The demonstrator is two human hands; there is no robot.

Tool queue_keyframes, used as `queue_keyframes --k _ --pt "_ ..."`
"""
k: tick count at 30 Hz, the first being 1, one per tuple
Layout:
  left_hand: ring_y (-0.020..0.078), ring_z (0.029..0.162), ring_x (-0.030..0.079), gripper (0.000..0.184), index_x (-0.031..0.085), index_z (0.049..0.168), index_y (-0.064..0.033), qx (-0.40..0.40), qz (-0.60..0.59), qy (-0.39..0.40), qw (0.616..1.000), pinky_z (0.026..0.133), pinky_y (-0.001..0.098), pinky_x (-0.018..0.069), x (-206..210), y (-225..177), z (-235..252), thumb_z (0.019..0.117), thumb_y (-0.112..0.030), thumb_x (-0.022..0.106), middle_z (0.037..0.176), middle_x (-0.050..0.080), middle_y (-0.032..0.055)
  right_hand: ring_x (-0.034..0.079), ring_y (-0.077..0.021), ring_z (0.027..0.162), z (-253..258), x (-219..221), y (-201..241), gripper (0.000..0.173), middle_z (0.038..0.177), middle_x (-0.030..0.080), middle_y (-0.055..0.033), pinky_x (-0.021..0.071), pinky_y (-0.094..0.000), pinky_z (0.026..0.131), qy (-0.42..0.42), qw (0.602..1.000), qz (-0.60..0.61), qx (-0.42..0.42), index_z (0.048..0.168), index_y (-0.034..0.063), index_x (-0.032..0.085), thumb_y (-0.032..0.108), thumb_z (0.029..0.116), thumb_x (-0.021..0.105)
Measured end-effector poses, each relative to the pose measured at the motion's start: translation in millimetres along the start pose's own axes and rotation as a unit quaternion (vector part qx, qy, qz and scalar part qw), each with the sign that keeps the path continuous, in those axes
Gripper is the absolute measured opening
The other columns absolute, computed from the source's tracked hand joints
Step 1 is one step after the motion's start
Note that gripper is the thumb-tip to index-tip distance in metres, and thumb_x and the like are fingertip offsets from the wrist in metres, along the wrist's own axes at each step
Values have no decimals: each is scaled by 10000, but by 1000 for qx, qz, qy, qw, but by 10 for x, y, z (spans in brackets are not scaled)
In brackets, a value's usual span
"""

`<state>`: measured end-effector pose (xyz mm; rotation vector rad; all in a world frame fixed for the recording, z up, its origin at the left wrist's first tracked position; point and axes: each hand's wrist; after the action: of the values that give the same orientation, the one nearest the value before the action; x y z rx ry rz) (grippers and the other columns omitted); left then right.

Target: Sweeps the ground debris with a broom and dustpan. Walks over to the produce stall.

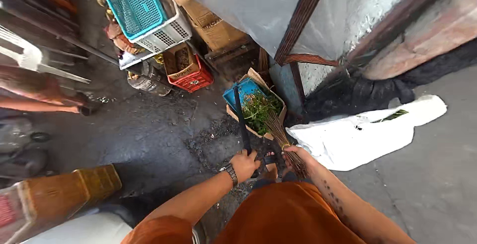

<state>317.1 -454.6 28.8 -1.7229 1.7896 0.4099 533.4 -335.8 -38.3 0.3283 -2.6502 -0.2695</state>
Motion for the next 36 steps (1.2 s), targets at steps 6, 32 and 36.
queue_keyframes --k 6,32,36 --pt "518 1243 546 293 664 1266 -128 1 -51 -27 998 957 637 510 -206 -361 144 1024 -95 502 1491 498 232 551 -127 485 560 370 637 385 717 609 -57 500 -270 439 82 996 20 -3 1057 39 585 385 1083 417" --pt "490 1150 585 261 662 1198 -76 -72 -191 -138 969 890 612 522 -552 -909 360 1032 -69 461 1329 597 223 555 -110 448 582 -689 1219 497 719 629 -37 498 -245 399 138 986 -43 81 1009 100 572 445 1092 223" --pt "503 1170 574 289 669 1243 -104 -85 -234 -180 952 916 644 508 -633 -1074 313 1009 -50 507 1381 578 221 572 -101 468 829 -909 1213 525 686 629 -13 507 -249 414 95 989 -88 76 951 114 598 476 1081 241"
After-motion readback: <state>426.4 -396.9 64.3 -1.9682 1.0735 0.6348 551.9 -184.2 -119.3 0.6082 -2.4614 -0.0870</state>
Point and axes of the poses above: each hand's wrist, its own z-axis towards the middle knuckle, its own x-axis out of the palm, y = z × x
